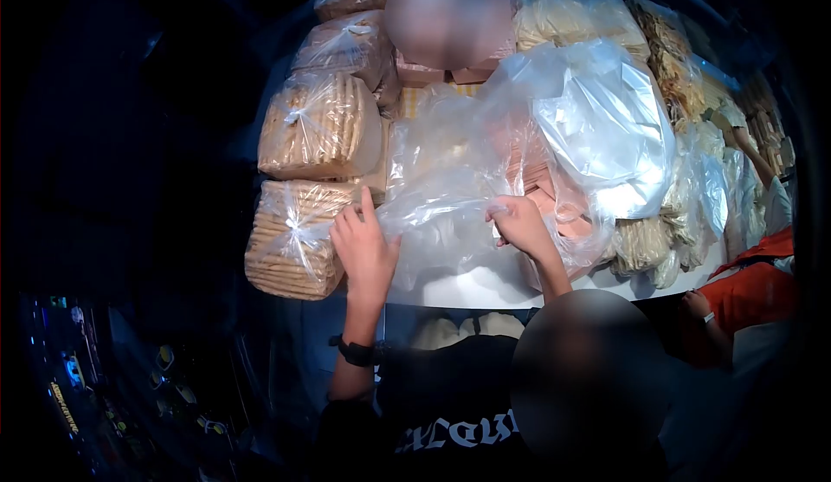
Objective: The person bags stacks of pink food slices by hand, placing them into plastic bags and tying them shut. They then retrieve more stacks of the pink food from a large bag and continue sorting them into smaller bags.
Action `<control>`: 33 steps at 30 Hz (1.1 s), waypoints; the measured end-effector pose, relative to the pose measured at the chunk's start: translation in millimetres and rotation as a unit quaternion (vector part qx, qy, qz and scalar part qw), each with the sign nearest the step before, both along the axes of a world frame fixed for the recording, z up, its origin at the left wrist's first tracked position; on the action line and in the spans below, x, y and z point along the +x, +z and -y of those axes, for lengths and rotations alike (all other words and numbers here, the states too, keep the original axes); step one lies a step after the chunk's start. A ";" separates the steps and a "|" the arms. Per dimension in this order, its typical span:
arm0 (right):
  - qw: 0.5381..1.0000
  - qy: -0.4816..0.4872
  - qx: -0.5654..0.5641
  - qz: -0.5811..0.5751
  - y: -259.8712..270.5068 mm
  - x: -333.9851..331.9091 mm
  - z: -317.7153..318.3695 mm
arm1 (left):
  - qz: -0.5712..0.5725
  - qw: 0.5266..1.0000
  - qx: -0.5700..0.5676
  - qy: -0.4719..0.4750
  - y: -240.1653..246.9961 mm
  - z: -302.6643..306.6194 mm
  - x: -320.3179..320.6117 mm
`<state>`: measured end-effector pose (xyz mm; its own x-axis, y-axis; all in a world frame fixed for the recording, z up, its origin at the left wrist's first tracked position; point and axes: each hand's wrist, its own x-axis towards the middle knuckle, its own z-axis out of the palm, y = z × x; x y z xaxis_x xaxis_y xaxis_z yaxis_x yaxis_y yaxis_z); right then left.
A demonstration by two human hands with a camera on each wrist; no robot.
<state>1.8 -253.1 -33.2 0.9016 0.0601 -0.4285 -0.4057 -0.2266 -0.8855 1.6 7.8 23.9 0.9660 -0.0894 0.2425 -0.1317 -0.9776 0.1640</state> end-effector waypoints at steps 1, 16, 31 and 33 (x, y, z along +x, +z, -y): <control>0.997 -0.042 0.069 0.022 -8.3 -2.2 5.2 | 0.017 1.000 -0.014 -0.017 -26.9 -6.3 -3.9; 0.930 0.003 -0.016 0.366 82.7 -56.5 -6.7 | -0.139 0.962 -0.228 0.052 -20.6 -8.9 2.9; 0.909 0.241 -0.342 0.004 -166.4 -12.5 -60.6 | -0.105 0.982 -0.028 -0.153 -107.5 35.1 -52.4; 0.897 0.260 -0.358 0.026 -185.3 -26.3 -64.2 | -0.249 0.958 -0.009 -0.140 -137.1 36.2 -59.5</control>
<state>-24.5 -188.9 -218.5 0.8518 0.2046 -0.4822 -0.0426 -0.8904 -0.4531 -58.0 -28.4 -113.2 0.9007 -0.3630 -0.2388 -0.2899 -0.9114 0.2922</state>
